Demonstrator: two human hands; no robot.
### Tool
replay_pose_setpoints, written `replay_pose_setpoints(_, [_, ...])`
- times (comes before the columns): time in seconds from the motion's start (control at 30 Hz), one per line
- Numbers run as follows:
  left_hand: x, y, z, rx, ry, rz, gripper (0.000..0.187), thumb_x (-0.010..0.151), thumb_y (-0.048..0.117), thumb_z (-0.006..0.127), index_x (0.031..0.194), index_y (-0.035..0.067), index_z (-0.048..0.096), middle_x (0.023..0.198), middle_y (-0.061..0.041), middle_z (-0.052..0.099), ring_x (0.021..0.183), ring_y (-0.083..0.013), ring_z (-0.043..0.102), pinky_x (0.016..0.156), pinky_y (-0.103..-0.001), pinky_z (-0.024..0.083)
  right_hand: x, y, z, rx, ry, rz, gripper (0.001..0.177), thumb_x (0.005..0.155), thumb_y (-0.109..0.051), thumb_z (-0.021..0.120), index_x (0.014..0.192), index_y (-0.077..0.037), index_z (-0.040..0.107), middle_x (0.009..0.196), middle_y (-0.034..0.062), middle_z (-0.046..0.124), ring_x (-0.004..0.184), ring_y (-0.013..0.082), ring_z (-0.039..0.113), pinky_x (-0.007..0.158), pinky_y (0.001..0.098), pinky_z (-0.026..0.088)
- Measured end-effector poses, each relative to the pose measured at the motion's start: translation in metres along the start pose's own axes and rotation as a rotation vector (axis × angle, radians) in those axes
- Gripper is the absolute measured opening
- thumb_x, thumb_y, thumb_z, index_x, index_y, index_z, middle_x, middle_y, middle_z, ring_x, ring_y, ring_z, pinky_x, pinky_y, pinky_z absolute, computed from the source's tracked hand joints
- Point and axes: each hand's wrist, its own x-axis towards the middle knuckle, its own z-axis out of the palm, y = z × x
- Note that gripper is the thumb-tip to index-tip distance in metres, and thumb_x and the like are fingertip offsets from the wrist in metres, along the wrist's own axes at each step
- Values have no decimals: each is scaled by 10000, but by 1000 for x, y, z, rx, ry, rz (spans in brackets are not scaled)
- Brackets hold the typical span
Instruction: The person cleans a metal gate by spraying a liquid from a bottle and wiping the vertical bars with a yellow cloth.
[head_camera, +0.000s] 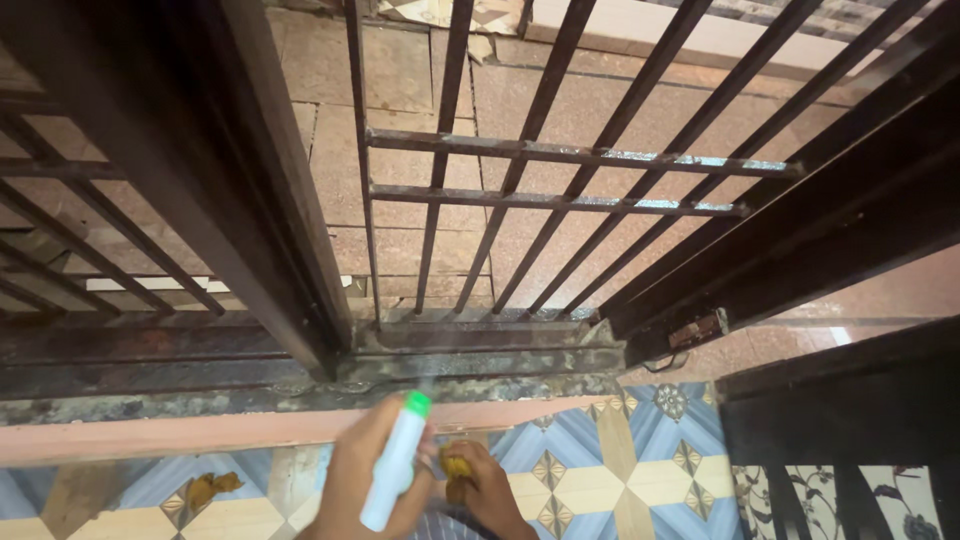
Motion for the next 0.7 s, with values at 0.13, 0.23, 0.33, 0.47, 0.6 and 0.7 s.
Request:
replay_pose_setpoints(0.13, [-7, -19, 7, -72, 139, -124, 490, 714, 13, 616, 1203, 40, 600, 1069, -83, 701, 816, -211, 748, 616, -322, 567, 4, -11, -5, -38, -28, 40, 457, 742, 109, 647, 1158, -81, 642, 1222, 151, 658, 1163, 375, 633, 958, 413, 506])
replay_pose_setpoints(0.23, [-11, -37, 5, 110, -101, -123, 468, 688, 36, 686, 1152, 59, 632, 1028, -102, 724, 850, -240, 744, 663, -331, 565, 5, -10, -6, -24, -22, 26, 519, 696, 145, 586, 1161, -78, 644, 1223, 155, 665, 1173, 376, 637, 967, 417, 512])
replay_pose_setpoints(0.33, [-15, -53, 3, 374, -453, -118, 441, 648, 70, 791, 1075, 88, 681, 965, -131, 759, 902, -285, 737, 735, -346, 562, 5, -9, -6, 19, -63, 217, 417, 788, 69, 668, 1168, -102, 643, 1126, 141, 667, 1102, 342, 678, 937, 399, 543])
replay_pose_setpoints(0.47, [-16, -73, -2, 312, -92, -305, 663, 625, 21, 758, 1273, 105, 642, 961, -131, 746, 854, -254, 730, 708, -347, 571, 2, -2, -6, -38, -11, 35, 483, 715, 115, 593, 1160, -69, 627, 1185, 158, 664, 1169, 375, 637, 978, 415, 505])
replay_pose_setpoints(0.6, [-20, -86, -12, 151, 210, -76, 483, 705, -1, 668, 1184, 40, 619, 928, -97, 731, 787, -207, 760, 728, -323, 579, -2, -3, -11, -30, 33, 30, 456, 757, 111, 612, 1178, -65, 632, 1180, 176, 657, 1160, 384, 636, 986, 421, 491])
replay_pose_setpoints(0.7, [-25, -80, -9, 295, 211, -70, 497, 682, 1, 684, 1173, 46, 620, 941, -92, 704, 774, -163, 759, 694, -301, 578, 13, -20, -23, 54, 126, 243, 460, 800, 73, 580, 1223, -100, 635, 1178, 135, 681, 1067, 333, 704, 906, 416, 558])
